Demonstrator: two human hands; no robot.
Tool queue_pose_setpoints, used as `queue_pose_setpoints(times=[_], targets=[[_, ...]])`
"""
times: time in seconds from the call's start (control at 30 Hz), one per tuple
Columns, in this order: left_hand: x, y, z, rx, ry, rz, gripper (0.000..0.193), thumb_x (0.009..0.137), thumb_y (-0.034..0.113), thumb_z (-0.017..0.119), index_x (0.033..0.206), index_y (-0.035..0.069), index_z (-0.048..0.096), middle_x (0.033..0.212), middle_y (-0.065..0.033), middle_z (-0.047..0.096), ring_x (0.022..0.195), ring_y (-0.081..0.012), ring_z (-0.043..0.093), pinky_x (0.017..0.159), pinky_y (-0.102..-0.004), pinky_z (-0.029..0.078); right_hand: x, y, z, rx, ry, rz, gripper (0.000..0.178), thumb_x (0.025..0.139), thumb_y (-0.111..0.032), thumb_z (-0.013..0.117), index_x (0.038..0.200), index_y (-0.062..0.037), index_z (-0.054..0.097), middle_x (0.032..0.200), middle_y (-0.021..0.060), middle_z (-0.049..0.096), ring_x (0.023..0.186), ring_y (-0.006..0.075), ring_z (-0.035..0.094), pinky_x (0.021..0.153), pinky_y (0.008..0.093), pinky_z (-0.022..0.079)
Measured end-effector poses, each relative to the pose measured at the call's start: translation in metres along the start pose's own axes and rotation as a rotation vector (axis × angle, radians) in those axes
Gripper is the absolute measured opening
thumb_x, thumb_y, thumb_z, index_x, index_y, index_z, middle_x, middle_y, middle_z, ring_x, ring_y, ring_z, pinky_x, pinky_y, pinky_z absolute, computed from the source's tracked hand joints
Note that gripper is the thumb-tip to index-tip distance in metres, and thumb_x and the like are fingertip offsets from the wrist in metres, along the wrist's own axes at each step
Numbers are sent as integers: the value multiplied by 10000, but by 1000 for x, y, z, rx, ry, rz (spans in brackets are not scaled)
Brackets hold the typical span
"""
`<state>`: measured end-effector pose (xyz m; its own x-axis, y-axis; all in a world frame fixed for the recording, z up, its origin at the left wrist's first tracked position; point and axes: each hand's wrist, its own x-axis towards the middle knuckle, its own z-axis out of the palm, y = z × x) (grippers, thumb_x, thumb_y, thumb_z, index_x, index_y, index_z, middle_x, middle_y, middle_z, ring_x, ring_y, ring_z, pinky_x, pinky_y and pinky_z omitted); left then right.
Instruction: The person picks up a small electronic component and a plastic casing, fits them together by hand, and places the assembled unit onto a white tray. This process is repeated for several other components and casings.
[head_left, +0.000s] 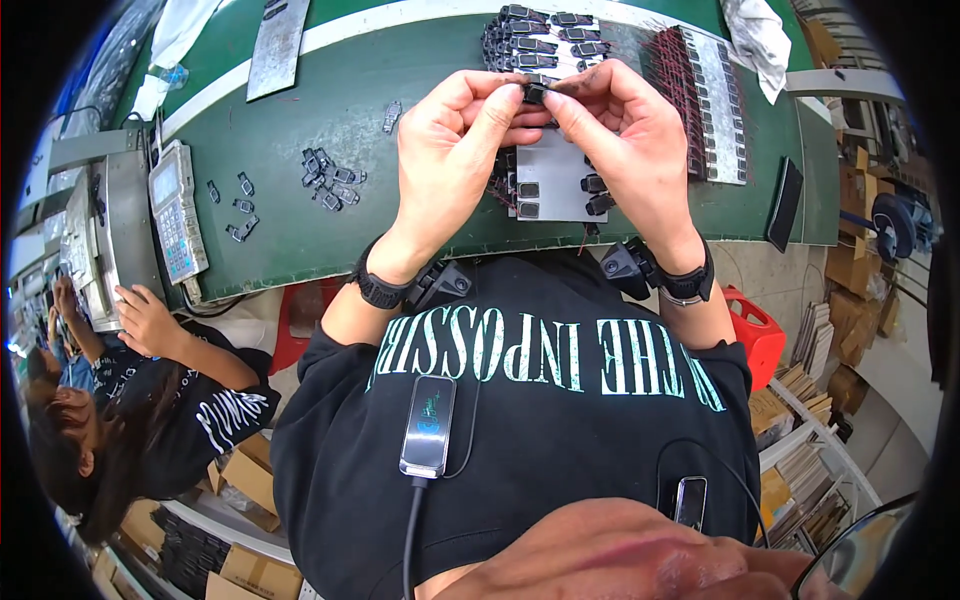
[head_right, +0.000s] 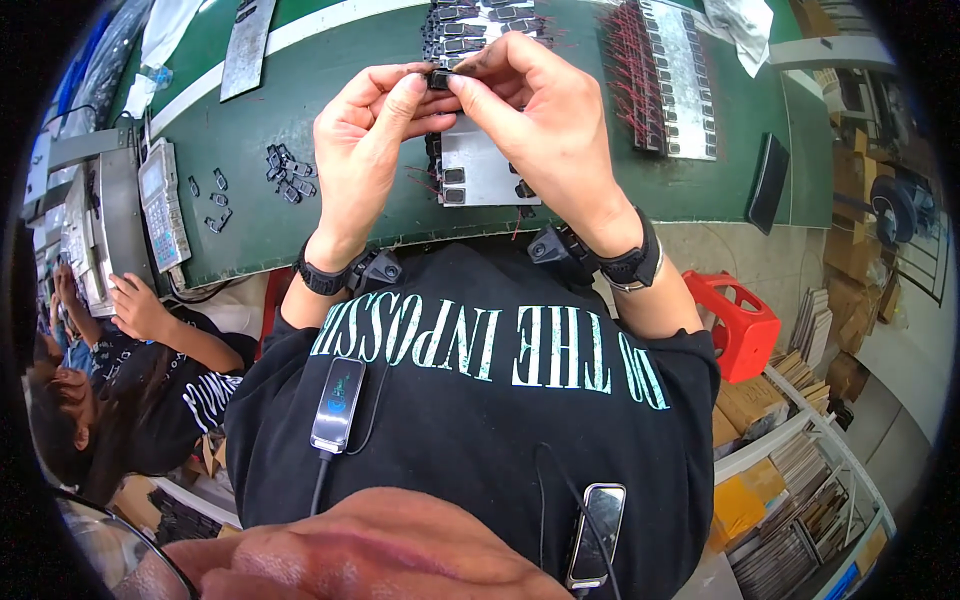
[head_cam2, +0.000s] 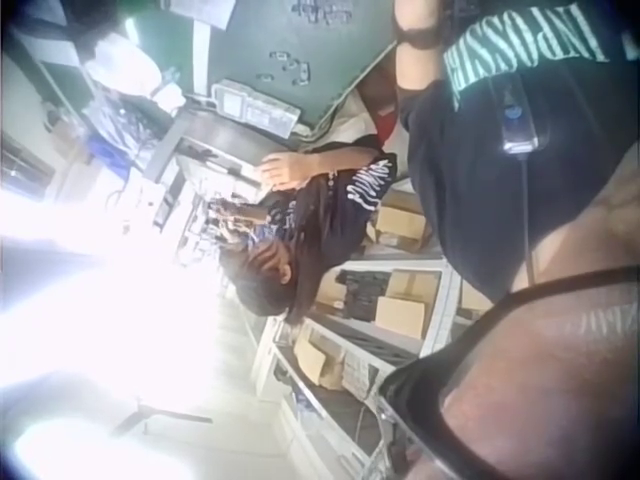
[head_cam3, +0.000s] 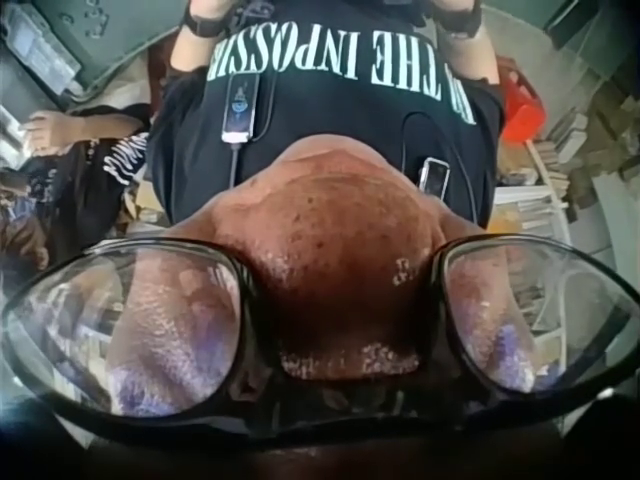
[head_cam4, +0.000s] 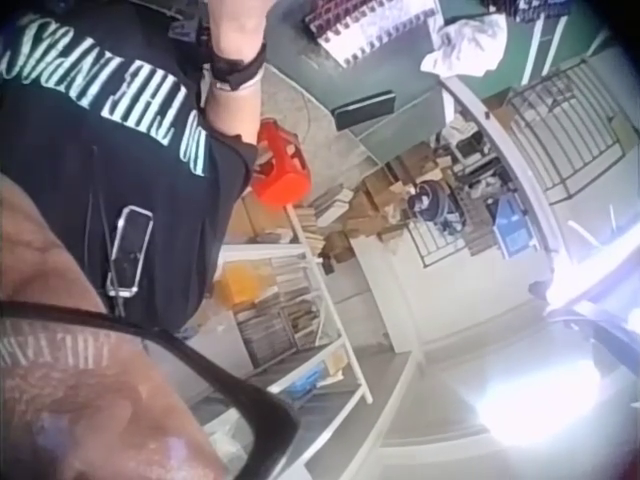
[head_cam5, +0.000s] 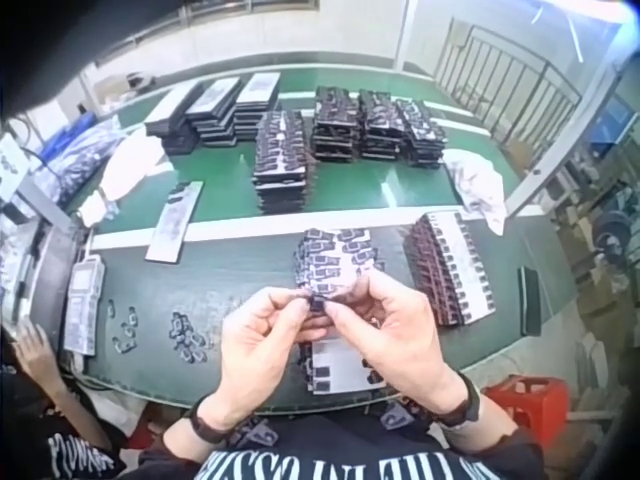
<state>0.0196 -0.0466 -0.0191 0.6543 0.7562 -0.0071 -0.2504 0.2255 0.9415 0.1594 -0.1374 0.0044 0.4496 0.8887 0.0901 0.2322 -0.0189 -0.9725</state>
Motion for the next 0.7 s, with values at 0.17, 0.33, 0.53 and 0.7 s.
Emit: queue_pose_setpoints(times=[0.17, 0.33, 0.53, 0.7], targets=[[-2, 0, 0, 56, -9, 29, 193, 986, 74, 553, 1102, -73, 601, 998, -135, 693, 882, -163, 698, 770, -258, 591, 2, -4, -5, 72, -46, 52, 91, 904, -55, 680, 912, -15, 598, 868, -27, 617, 740, 5, 535, 650, 155, 430], [-2, 1, 3, 66, -12, 58, 181, 976, 59, 564, 1098, -65, 614, 985, -125, 700, 875, -153, 698, 762, -255, 588, 5, -1, -9, 50, -84, 57, 86, 906, -47, 673, 923, -13, 596, 892, -23, 615, 754, 5, 534, 657, 158, 436], [-1, 1, 3, 155, -8, 71, 171, 950, 42, 598, 1082, -63, 621, 937, -112, 710, 857, -137, 696, 766, -250, 584, 4, 1, -8, -29, -93, 3, 84, 905, -38, 665, 940, -12, 594, 909, -15, 618, 776, 21, 552, 684, 173, 459], [-2, 2, 3, 141, -4, 49, 161, 931, 29, 620, 1066, -60, 622, 922, -109, 714, 846, -133, 697, 770, -244, 577, 3, -5, -6, -99, -92, -46, 112, 895, -33, 665, 985, -8, 602, 907, -2, 629, 794, 43, 580, 709, 190, 479]])
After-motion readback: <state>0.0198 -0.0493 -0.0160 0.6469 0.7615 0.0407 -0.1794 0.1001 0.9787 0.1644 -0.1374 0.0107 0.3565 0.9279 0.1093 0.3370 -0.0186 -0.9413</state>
